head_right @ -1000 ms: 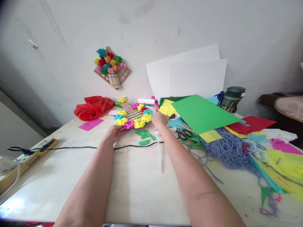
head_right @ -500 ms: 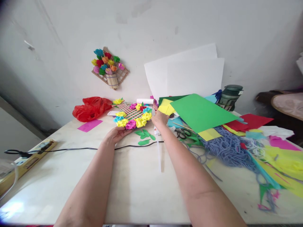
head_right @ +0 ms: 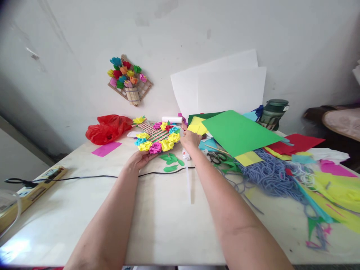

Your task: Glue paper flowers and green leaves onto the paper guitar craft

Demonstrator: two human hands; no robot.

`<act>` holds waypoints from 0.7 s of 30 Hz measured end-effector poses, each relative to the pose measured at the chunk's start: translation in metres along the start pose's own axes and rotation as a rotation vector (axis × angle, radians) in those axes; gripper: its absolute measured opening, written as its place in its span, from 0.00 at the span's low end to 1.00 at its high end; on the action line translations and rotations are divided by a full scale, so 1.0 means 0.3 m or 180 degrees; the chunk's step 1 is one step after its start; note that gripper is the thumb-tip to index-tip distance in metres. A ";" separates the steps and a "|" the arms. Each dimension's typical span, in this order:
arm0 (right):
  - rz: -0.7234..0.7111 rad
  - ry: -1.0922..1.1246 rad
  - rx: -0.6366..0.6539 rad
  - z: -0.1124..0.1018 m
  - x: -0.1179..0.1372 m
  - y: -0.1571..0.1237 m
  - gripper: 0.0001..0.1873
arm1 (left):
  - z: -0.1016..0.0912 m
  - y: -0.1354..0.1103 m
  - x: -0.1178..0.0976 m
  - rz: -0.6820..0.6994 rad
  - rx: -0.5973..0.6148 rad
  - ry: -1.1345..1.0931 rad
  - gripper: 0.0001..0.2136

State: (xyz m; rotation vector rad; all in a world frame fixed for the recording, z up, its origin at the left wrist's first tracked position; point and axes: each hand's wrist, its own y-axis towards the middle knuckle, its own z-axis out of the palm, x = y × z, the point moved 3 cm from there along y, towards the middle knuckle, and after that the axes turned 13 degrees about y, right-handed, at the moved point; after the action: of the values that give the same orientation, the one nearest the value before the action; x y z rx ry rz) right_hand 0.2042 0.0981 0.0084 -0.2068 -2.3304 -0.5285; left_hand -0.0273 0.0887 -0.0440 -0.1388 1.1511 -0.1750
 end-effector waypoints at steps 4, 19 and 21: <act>-0.0007 0.0053 -0.0095 0.001 -0.009 0.009 0.16 | 0.004 -0.002 0.000 0.0102 -0.0122 -0.0029 0.25; -0.0374 0.0888 -0.0557 -0.034 -0.025 0.019 0.16 | -0.002 -0.021 -0.014 0.1132 0.0126 -0.0086 0.28; -0.0551 0.1083 -0.0592 -0.043 -0.015 0.017 0.15 | -0.005 -0.022 -0.016 0.1161 0.0165 -0.0075 0.29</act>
State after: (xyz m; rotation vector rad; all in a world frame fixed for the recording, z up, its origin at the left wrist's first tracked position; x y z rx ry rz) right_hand 0.2170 0.0972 0.0153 0.0008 -1.9777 -0.8018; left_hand -0.0311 0.0833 -0.0389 0.1153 1.1280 0.1196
